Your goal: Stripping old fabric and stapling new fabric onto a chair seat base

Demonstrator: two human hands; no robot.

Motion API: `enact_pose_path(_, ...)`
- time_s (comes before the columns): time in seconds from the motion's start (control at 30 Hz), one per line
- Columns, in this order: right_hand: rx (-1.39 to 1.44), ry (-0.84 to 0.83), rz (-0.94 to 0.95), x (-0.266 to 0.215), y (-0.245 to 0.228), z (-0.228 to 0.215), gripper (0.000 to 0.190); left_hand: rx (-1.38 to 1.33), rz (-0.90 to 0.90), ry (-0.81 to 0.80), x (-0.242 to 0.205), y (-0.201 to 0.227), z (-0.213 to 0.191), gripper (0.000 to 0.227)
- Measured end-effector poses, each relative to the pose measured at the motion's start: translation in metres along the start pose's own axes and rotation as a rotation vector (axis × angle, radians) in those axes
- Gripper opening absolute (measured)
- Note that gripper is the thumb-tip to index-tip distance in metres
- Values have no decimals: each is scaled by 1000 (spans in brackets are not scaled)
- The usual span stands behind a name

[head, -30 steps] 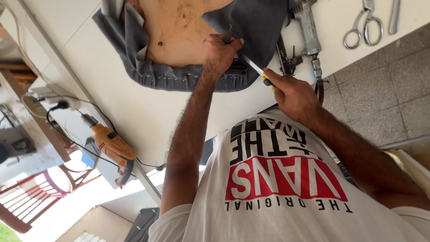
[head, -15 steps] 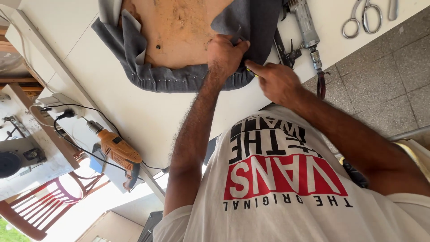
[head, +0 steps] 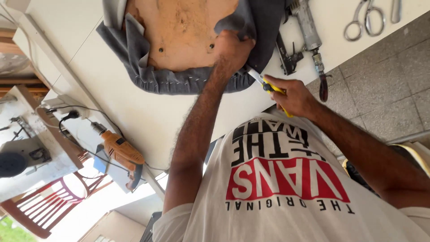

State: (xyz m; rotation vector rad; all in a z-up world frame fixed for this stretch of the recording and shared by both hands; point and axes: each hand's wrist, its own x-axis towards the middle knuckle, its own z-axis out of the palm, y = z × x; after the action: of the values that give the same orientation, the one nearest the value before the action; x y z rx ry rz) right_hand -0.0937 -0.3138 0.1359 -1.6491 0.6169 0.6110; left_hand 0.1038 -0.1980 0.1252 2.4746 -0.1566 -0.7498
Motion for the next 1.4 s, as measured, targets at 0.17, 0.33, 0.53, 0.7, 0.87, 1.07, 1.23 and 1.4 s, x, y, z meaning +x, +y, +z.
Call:
enact_pose_path(0.17,74,-3,-179,31,21,22,60,-233,-43,86,-10,30,4,30)
enact_pose_path(0.33,185,-70,-48,6,16,27,63,-664,-40,269,0,24,17,21)
enact_pose_path(0.53,498,-1,-142,15,22,46,56,-735,174,376,-6,42,23,35)
enact_pose_path(0.7,536,36,-148,15,11,49,58,-826,26,277,2,42,40,25)
enact_pose_path(0.87,539,60,-223,16,32,58,56,-872,-20,265,-6,59,13,37)
enact_pose_path(1.07,537,118,-271,23,7,60,55,-1020,-82,264,-6,67,25,27)
enact_pose_path(1.23,418,102,-256,16,10,60,58,-1093,-194,281,-2,58,-8,37)
enact_pose_path(1.4,328,75,-213,42,9,48,60,-684,390,176,8,-6,-10,15)
